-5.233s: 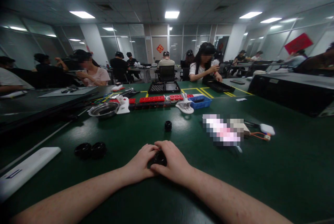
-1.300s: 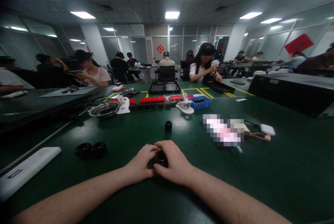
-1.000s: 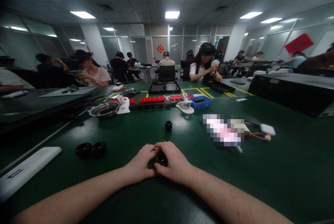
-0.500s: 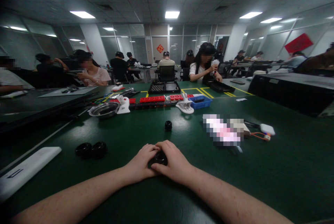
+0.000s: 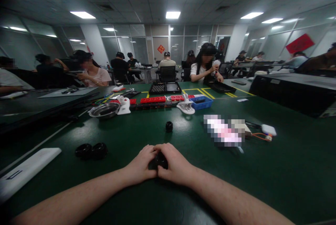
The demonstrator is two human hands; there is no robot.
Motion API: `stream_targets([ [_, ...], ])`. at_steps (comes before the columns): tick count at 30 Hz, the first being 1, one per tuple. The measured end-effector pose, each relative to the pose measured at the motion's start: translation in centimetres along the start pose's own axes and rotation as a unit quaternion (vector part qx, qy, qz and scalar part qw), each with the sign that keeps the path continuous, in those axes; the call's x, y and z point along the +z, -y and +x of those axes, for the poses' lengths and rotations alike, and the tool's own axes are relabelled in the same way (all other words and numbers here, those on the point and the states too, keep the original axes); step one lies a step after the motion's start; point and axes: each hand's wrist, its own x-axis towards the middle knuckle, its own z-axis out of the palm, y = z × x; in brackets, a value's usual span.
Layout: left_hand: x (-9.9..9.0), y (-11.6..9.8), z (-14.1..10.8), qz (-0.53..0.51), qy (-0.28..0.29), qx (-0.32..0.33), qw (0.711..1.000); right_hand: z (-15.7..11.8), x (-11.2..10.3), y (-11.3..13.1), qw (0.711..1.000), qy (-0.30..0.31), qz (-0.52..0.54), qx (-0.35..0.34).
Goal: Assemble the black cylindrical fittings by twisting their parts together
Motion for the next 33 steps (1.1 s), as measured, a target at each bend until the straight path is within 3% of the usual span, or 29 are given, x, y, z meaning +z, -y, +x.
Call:
stream_targets([
  [7, 0.25, 0.44, 0.06, -0.001, 0.0, 0.001, 1.0, -0.15, -0.15, 0.21, 0.999, -0.041, -0.022, 0.017],
  [12, 0.37, 0.62, -0.02, -0.002, -0.008, 0.009, 1.0, 0.11, 0.15, 0.07, 0.998, -0.031, -0.029, 0.048],
  [24, 0.24, 0.25, 0.05, -0.003, -0.01, 0.003, 1.0, -0.12, -0.27, 0.57, 1.0, -0.011, 0.023, -0.018],
  [33, 0.18, 0.46, -0.01, -0.01, -0.004, 0.005, 1.0, 0.2, 0.01, 0.36, 0.997, -0.028, -0.038, 0.055],
])
